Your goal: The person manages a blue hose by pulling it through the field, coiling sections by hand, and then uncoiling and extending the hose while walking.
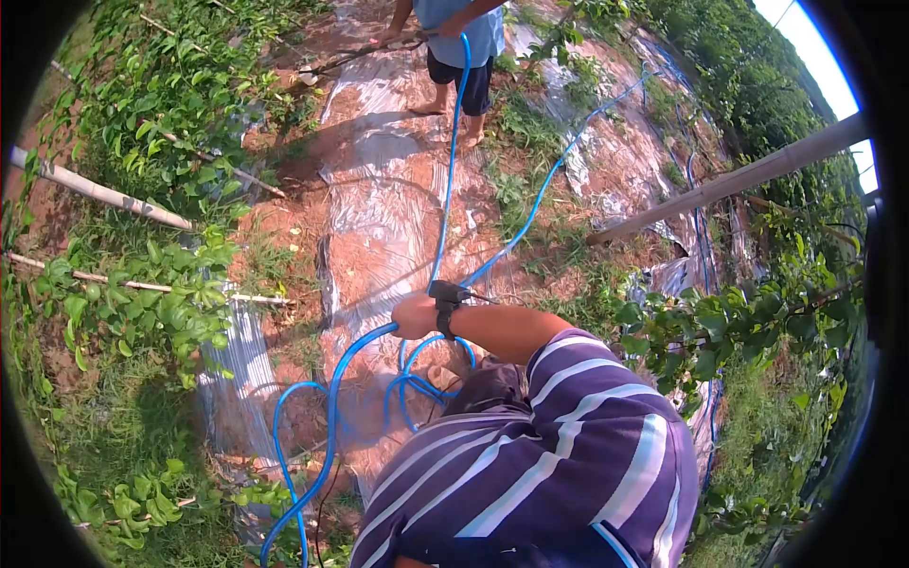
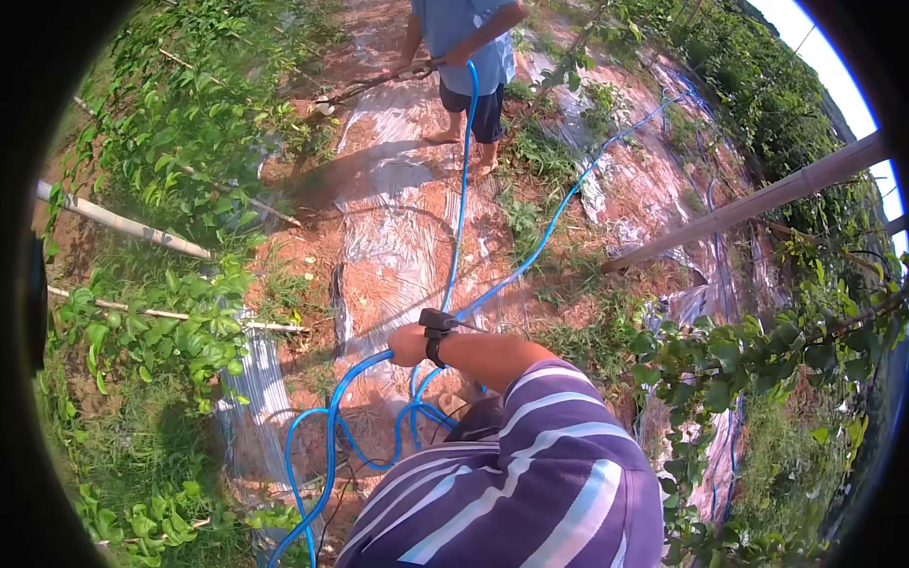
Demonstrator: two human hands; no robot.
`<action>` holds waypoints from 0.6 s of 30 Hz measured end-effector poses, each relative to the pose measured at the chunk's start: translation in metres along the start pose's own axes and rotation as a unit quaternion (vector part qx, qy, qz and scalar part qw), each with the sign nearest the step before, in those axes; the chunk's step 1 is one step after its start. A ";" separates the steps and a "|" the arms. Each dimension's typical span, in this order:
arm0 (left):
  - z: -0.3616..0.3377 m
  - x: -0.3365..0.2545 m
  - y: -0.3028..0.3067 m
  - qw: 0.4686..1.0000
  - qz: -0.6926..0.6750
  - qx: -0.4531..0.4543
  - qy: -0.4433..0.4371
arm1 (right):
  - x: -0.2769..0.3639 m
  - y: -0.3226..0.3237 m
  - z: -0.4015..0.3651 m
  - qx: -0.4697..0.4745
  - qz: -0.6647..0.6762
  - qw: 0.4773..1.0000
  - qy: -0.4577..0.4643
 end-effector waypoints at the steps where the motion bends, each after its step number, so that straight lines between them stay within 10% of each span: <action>1: -0.001 -0.051 -0.007 0.997 -0.045 0.009 -0.060 | 0.038 0.014 0.005 -0.039 0.005 0.997 0.060; 2: -0.008 -0.109 0.024 0.918 -0.267 -0.093 -0.278 | 0.079 0.043 0.003 -0.042 -0.020 0.995 0.090; 5: -0.045 -0.272 0.079 0.801 -0.478 -0.049 -0.356 | 0.198 0.089 0.001 -0.008 -0.042 0.982 0.183; 9: -0.061 -0.342 0.112 0.693 -0.559 -0.132 -0.436 | 0.293 0.169 -0.087 -0.290 0.015 0.879 0.378; 13: -0.029 -0.269 0.158 0.745 -0.526 -0.219 -0.347 | 0.270 0.168 -0.095 -0.495 0.230 0.731 0.408; 14: -0.023 -0.234 0.178 0.757 -0.494 -0.290 -0.314 | 0.256 0.147 -0.060 -0.281 0.061 0.888 0.360; 15: 0.039 -0.152 0.148 0.888 -0.398 -0.196 -0.124 | 0.205 0.136 -0.047 -0.168 0.044 0.943 0.283; 16: 0.011 -0.137 0.186 0.947 -0.201 -0.239 -0.080 | 0.154 0.107 -0.025 -0.162 0.035 0.959 0.229; 17: 0.024 -0.087 0.179 0.884 -0.073 -0.433 -0.161 | 0.096 0.078 -0.019 -0.137 -0.011 0.975 0.173; 18: 0.059 -0.018 0.160 0.896 -0.119 -0.424 -0.056 | 0.037 0.049 -0.014 -0.108 -0.062 0.985 0.120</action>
Point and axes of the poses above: each hand's wrist, its own z-axis towards the middle knuckle, its own y-axis out of the back of the hand, x = y × z, the point moved 8 cm from there along z, towards the middle knuckle, and after that the axes turned 14 degrees about -z, right-handed, at the moved point
